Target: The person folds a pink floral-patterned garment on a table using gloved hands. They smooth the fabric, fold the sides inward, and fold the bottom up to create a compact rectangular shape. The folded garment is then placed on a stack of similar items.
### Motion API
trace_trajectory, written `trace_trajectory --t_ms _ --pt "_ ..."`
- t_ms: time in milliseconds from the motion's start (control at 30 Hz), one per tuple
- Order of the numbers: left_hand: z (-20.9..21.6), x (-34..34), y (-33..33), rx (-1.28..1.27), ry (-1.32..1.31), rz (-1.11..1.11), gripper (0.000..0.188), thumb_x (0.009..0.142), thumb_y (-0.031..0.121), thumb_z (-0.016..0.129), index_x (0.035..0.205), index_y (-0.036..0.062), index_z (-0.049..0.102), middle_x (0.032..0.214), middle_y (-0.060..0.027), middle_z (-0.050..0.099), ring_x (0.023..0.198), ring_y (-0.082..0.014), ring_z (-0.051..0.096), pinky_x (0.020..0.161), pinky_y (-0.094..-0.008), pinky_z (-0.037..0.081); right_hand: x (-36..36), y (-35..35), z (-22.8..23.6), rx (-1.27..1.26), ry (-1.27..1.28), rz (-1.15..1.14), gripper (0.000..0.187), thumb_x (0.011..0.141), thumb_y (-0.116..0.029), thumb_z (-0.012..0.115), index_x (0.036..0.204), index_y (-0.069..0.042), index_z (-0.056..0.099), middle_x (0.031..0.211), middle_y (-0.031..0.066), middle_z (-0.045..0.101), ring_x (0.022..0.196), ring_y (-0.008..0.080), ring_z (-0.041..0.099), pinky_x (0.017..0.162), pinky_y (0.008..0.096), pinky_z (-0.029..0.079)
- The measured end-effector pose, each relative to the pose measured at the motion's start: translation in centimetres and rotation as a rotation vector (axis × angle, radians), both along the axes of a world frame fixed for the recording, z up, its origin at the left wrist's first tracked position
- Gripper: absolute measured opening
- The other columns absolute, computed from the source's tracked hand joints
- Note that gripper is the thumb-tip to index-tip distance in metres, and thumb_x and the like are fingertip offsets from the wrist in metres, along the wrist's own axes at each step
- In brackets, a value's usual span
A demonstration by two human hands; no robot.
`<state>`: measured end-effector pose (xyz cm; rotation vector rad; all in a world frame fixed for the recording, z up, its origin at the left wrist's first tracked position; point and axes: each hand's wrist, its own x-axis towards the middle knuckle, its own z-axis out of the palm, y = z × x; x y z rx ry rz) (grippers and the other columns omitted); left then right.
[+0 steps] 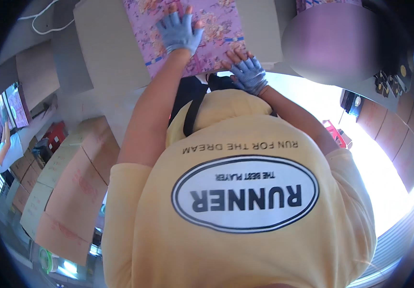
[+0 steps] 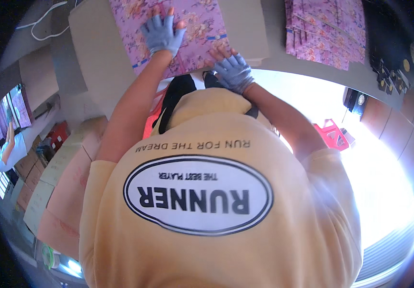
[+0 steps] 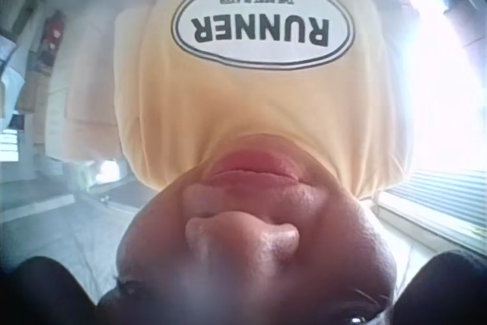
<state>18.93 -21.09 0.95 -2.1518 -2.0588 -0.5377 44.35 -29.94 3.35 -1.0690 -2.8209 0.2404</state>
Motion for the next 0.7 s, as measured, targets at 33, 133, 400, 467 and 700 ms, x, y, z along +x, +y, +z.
trace_trajectory --t_ms 33,133,400,467,700 --pt "-0.3 -0.5 -0.1 -0.003 -0.013 -0.059 0.057 0.088 0.051 0.052 0.138 0.0246 0.047 0.142 -0.0191 0.042 0.131 -0.0384 0.039 0.098 -0.0612 0.031 0.5 0.2 0.1 -0.030 0.044 -0.027 0.057 0.086 -0.028 0.053 0.141 -0.016 0.045 0.150 0.0087 0.039 0.140 0.0265 0.032 0.116 0.0450 0.018" --pt "0.1 -2.6 -4.0 -0.081 0.014 -0.231 0.057 0.088 0.044 0.055 0.141 0.0249 0.044 0.147 -0.0169 0.037 0.135 -0.0383 0.035 0.105 -0.0595 0.027 2.2 -0.2 1.2 -0.100 0.159 -0.159 0.061 0.083 -0.022 0.056 0.142 -0.012 0.044 0.149 0.0071 0.039 0.139 0.0249 0.035 0.115 0.0445 0.024" --pt "2.3 -5.8 -10.3 -0.247 0.020 -0.357 0.057 0.089 0.033 0.055 0.144 0.0247 0.041 0.151 -0.0114 0.031 0.139 -0.0351 0.029 0.112 -0.0591 0.020 5.6 -0.9 0.9 0.028 0.022 -0.183 0.059 0.080 -0.018 0.057 0.138 -0.021 0.050 0.147 0.0039 0.042 0.137 0.0229 0.038 0.113 0.0462 0.025" --pt "3.0 -6.1 -10.3 -0.264 -0.009 -0.374 0.056 0.088 0.031 0.055 0.142 0.0242 0.042 0.150 -0.0106 0.033 0.139 -0.0343 0.030 0.112 -0.0575 0.021 4.8 -1.0 0.6 0.035 0.043 -0.209 0.060 0.078 -0.018 0.058 0.137 -0.025 0.051 0.145 0.0037 0.044 0.135 0.0233 0.040 0.112 0.0472 0.028" --pt "3.6 -8.7 -9.0 -0.327 -0.098 -0.391 0.046 0.088 0.026 0.057 0.133 0.0209 0.052 0.146 -0.0069 0.041 0.135 -0.0307 0.036 0.111 -0.0488 0.027 5.2 0.0 0.1 0.128 0.047 -0.172 0.060 0.071 -0.017 0.063 0.130 -0.027 0.057 0.141 0.0017 0.048 0.130 0.0252 0.044 0.105 0.0460 0.034"
